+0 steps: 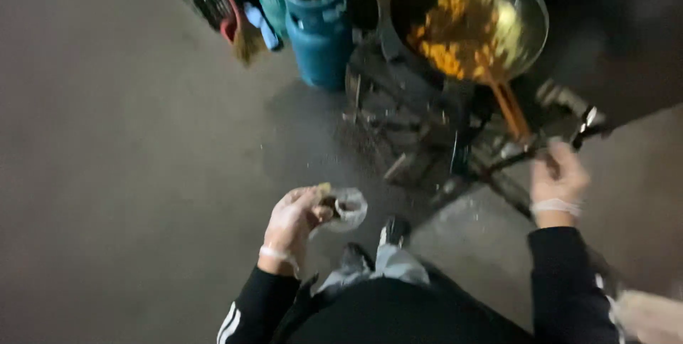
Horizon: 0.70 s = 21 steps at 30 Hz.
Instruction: The person prepares food at a street stall, adding ingredients from a plastic bag into a pan of hot oil on a portable gas stove. They stir the mixture with chopsticks and handle various fried items on a nearby tray.
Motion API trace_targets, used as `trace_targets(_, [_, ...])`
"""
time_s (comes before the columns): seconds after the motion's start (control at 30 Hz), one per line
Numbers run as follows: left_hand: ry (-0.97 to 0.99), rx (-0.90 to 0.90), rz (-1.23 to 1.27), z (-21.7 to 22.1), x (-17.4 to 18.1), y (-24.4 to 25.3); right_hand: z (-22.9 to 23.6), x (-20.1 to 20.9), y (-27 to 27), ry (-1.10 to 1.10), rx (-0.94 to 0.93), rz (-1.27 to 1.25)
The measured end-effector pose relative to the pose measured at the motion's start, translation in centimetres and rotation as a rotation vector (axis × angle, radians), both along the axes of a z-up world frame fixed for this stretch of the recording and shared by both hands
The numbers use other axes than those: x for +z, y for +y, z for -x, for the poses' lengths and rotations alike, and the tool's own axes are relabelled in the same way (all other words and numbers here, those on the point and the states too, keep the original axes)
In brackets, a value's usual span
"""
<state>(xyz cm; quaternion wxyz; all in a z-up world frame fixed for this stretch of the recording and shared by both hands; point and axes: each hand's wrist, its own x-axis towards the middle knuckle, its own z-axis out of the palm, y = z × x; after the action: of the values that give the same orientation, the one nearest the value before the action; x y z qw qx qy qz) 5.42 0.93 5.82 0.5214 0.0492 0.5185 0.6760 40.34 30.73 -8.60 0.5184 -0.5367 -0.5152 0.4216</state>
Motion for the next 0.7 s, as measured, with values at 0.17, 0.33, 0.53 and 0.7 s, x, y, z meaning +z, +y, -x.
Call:
trace_targets(0.17, [-0.03, 0.083, 0.29, -2.5, -0.2, 0.6, 5.7, -4.7, -12.4, -0.642, 0.217, -0.144])
trace_targets(0.33, [0.031, -0.062, 0.244, -5.6, 3.7, 0.9, 12.0, -3.3, -20.0, -0.061, 0.53, 0.284])
trace_targets(0.53, [0.065, -0.152, 0.144, -10.1, 2.7, 0.6, 8.7, -5.0, -23.2, -0.013, 0.641, 0.606])
trace_targets(0.7, [0.061, -0.263, 0.222, -15.0, 0.7, 0.8, 2.6, -6.0, -24.2, 0.038, 0.72, 0.847])
